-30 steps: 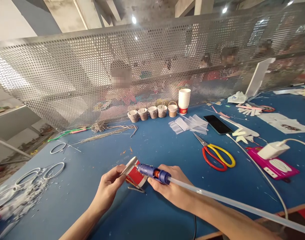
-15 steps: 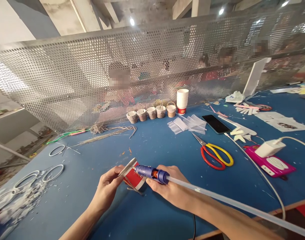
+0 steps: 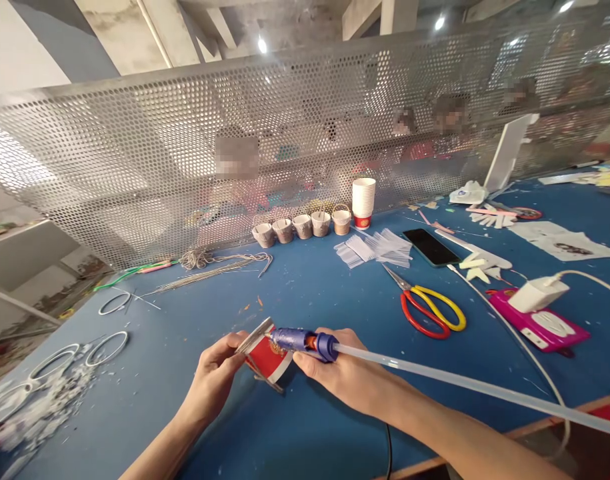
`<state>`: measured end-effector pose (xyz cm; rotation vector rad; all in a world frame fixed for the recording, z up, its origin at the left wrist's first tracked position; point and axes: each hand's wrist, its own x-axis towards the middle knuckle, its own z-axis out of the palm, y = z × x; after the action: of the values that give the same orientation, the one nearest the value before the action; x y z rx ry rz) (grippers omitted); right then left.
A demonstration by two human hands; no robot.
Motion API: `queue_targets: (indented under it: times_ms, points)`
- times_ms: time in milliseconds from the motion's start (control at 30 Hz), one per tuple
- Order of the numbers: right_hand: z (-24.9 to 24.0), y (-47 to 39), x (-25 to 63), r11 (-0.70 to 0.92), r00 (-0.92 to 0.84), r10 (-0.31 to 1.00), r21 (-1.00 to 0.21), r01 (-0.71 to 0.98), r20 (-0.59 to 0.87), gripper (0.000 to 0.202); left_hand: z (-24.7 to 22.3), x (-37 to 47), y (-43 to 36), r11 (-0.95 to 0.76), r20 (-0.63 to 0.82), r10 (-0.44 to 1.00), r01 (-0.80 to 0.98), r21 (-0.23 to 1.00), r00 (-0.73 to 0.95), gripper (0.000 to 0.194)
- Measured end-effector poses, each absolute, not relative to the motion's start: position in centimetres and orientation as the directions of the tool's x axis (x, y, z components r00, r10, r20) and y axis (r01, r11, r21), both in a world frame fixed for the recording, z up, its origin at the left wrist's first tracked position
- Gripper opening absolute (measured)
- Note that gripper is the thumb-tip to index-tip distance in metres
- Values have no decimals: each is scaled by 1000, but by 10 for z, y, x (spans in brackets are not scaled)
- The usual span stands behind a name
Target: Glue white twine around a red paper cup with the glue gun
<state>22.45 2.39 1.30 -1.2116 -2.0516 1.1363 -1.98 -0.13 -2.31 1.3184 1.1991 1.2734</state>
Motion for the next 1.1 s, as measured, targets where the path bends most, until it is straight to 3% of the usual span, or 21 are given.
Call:
queue_targets:
  times_ms: [400, 533, 667, 767, 900, 1100]
  points:
    - [1, 17, 211, 491, -561, 799, -774, 399, 217, 29, -15, -11, 0, -87, 102, 992, 191, 978, -71, 29]
    - [5, 20, 216, 362, -524, 837, -876, 319, 155, 30, -12, -10, 0, -79, 102, 989, 209, 975, -103, 25]
    - [1, 44, 225, 130, -346, 938, -937, 324, 10, 43, -10, -13, 1, -92, 128, 980, 221, 971, -154, 18]
    - [-11, 72, 228, 154, -185, 980, -862, 482, 72, 48, -8, -13, 0, -99, 142, 974, 233, 967, -174, 15]
    - [-33, 99, 226, 254, -146, 965, -639, 726, 217, 35, -4, -10, -2, -105, 153, 972, 254, 961, -176, 16]
    - [-40, 95, 238, 288, -189, 956, -580, 762, 226, 32, 0, -12, -5, -117, 181, 964, 302, 946, -196, 14]
